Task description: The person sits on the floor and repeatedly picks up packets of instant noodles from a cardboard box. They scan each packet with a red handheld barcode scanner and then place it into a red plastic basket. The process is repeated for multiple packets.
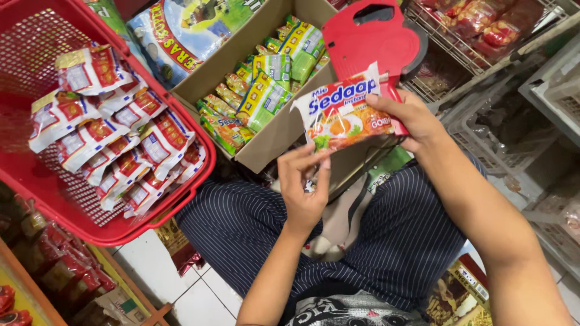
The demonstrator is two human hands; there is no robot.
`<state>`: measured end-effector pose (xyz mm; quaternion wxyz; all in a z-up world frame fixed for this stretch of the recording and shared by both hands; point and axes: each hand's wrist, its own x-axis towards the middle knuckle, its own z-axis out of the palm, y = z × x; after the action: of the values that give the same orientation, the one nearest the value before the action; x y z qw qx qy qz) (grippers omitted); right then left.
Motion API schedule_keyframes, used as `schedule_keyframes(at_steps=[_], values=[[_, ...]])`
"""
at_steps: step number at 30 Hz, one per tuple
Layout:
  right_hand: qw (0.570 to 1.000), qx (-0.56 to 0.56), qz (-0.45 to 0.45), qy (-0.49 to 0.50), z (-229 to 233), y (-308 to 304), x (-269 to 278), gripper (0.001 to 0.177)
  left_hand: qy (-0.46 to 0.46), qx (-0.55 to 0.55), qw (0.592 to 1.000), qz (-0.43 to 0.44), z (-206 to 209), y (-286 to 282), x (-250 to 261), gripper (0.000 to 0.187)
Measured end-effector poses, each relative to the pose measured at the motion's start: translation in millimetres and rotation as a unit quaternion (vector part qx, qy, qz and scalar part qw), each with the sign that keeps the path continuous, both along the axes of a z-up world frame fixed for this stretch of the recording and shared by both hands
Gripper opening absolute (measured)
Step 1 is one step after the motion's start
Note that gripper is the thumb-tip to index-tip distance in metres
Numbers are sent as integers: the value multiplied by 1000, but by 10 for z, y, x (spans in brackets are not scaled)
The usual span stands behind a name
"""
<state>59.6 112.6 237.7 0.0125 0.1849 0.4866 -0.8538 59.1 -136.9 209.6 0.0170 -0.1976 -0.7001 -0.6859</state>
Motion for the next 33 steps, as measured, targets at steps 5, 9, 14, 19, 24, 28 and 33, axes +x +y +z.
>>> schedule_keyframes(at_steps=[5,9,14,19,24,28,33], values=[[997,75,-15,15,175,-197,-75,45,-85,179,976,-91,120,-208,-226,59],[993,116,6,26,262,-363,-107,47,-180,193,957,-118,-58,-280,-537,55],[992,126,11,-5,212,-422,-77,45,-287,166,928,-171,-74,-426,-688,43],[991,133,-5,16,156,-326,28,39,-267,172,941,-118,-24,-525,-818,38],[992,118,23,37,177,-170,136,36,-256,126,958,1,-94,-637,-1009,35],[960,270,61,35,141,-218,173,25,-240,140,961,19,-207,-533,-1077,41],[931,354,67,59,222,-494,288,31,-216,90,969,75,-343,-355,-1061,51]])
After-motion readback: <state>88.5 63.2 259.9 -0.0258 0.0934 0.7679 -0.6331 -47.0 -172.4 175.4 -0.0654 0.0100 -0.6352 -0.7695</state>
